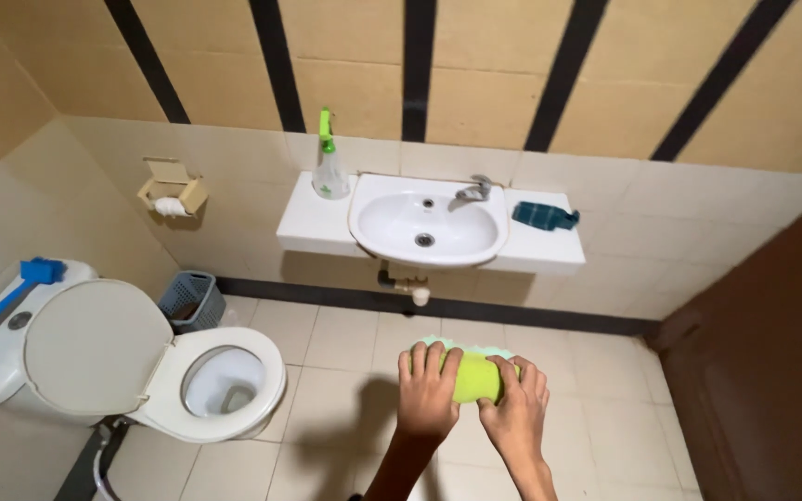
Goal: The person scrubs the beige tiled walls and the white sink countertop using a green sponge. They move around the bathroom, cleaning vertical surfaces and the horizontal area around the sink basin.
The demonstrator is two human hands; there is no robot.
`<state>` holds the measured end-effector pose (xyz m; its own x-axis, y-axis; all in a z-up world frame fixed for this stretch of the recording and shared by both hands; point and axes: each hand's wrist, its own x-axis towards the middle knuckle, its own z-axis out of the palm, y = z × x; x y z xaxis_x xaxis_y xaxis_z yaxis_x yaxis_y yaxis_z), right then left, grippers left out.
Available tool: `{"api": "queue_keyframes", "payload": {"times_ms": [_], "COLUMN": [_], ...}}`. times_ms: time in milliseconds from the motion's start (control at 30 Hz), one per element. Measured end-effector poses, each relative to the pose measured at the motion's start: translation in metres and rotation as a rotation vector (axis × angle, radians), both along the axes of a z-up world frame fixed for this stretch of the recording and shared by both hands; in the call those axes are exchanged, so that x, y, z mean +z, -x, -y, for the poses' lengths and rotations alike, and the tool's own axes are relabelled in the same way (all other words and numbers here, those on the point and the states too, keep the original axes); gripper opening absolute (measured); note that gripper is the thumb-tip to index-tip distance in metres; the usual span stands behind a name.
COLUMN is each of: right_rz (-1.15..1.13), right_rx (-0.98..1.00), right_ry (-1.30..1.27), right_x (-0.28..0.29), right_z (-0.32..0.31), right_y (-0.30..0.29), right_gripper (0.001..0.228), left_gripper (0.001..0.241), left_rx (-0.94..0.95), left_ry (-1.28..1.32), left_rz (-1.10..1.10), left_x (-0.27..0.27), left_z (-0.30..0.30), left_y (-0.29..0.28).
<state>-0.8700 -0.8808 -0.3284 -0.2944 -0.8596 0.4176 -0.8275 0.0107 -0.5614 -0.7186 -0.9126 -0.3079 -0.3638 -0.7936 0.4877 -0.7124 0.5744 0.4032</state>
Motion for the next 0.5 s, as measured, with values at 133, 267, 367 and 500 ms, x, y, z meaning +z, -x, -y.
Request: {"api": "queue_keyframes", "payload": {"times_ms": [133,267,367,500], "right_rz": [-0.027,-0.026,-0.018,-0.061], "right_rx": [0.054,0.165,0.231,0.279], "right_ry": [-0.054,-0.094,-0.11,-0.072], "right_x": [0.002,0.003,0.009,0.014], "right_z": [0.052,0.102,0.132,0.167], "right_y": [-0.036,-0.079,-0.112,-0.145], "right_gripper": [0.067,0.071,0.072,0.073], "left_gripper": [0.065,0.059,0.06,0.061], "left_rx": [0.071,0.15,0.173,0.111], "left_ry": [0.115,0.151,0.166,0.185], "left_rz": [-0.031,-0.028,-0.051,-0.114], "left_x": [-0.008,-0.008,-0.007,-0.006], "left_z": [0.043,0.088,0.114,0.145], "left_y": [-0.038,-0.085,-0.119,-0.159]}}
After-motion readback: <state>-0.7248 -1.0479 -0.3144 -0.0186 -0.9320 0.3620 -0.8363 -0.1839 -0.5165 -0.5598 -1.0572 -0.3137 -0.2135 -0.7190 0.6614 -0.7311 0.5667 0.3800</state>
